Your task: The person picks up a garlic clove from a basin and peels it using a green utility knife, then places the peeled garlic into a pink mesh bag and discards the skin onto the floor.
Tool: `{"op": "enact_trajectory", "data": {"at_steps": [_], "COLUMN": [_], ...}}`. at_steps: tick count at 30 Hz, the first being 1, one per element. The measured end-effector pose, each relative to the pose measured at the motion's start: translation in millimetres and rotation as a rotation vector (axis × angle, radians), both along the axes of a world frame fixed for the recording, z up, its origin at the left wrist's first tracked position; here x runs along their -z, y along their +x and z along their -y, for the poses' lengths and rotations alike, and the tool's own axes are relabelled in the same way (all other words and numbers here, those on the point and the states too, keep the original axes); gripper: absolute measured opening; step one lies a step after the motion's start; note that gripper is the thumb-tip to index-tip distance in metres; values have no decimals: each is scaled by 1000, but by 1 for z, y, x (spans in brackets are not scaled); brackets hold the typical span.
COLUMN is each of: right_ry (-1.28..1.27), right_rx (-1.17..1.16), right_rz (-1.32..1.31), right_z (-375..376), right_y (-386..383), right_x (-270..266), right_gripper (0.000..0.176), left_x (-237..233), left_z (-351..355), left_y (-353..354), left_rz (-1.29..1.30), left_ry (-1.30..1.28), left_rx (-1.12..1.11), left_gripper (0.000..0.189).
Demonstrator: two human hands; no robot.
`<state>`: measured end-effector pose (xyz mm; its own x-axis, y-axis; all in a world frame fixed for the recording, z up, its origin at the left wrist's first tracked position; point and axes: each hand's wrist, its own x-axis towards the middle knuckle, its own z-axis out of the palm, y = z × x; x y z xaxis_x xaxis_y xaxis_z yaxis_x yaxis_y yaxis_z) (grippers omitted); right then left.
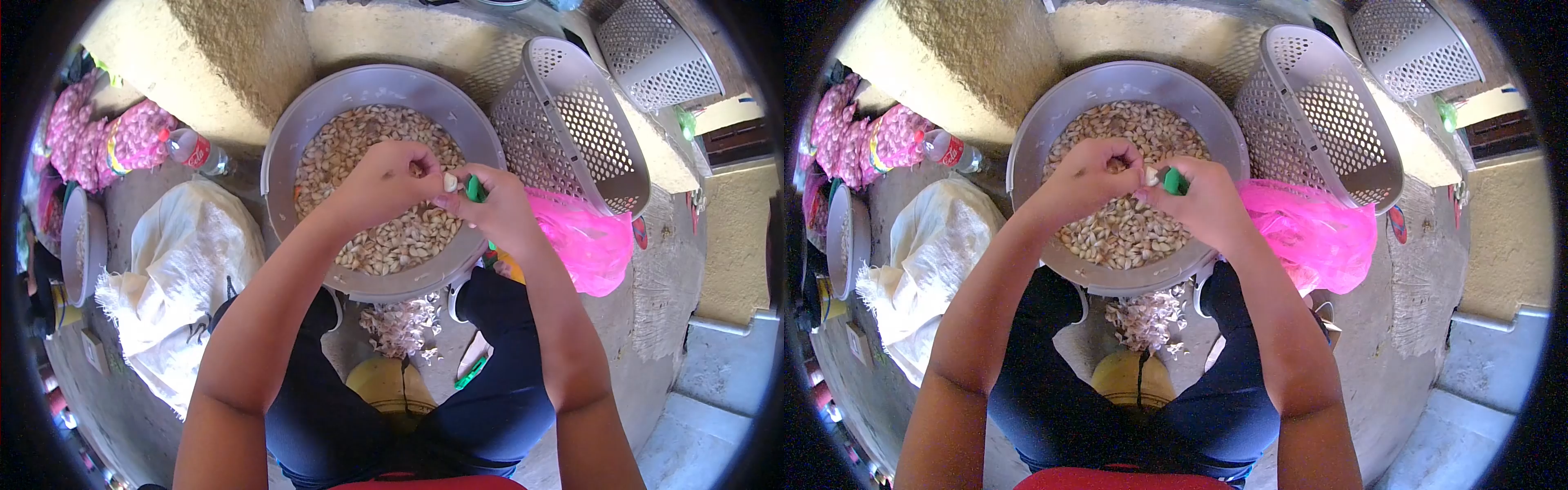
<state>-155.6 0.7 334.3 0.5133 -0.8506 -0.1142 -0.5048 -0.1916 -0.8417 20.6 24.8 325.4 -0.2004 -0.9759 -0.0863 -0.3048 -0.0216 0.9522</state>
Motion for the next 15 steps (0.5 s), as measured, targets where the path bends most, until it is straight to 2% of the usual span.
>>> {"op": "enact_trajectory", "data": {"at_steps": [3, 11, 15], "right_ry": [260, 598, 712], "right_rx": [69, 160, 185], "right_rz": [112, 545, 685], "right_z": [2, 1, 3], "right_y": [0, 1, 1], "right_x": [-3, -2, -2], "right_gripper": [28, 26, 28], "left_x": [-3, -6, -3], "left_z": [1, 1, 2], "left_y": [2, 6, 6], "left_rz": [20, -2, -131], "left_ry": [59, 80, 179], "left_rx": [-39, -80, -127], "left_gripper": [16, 16, 15]}}
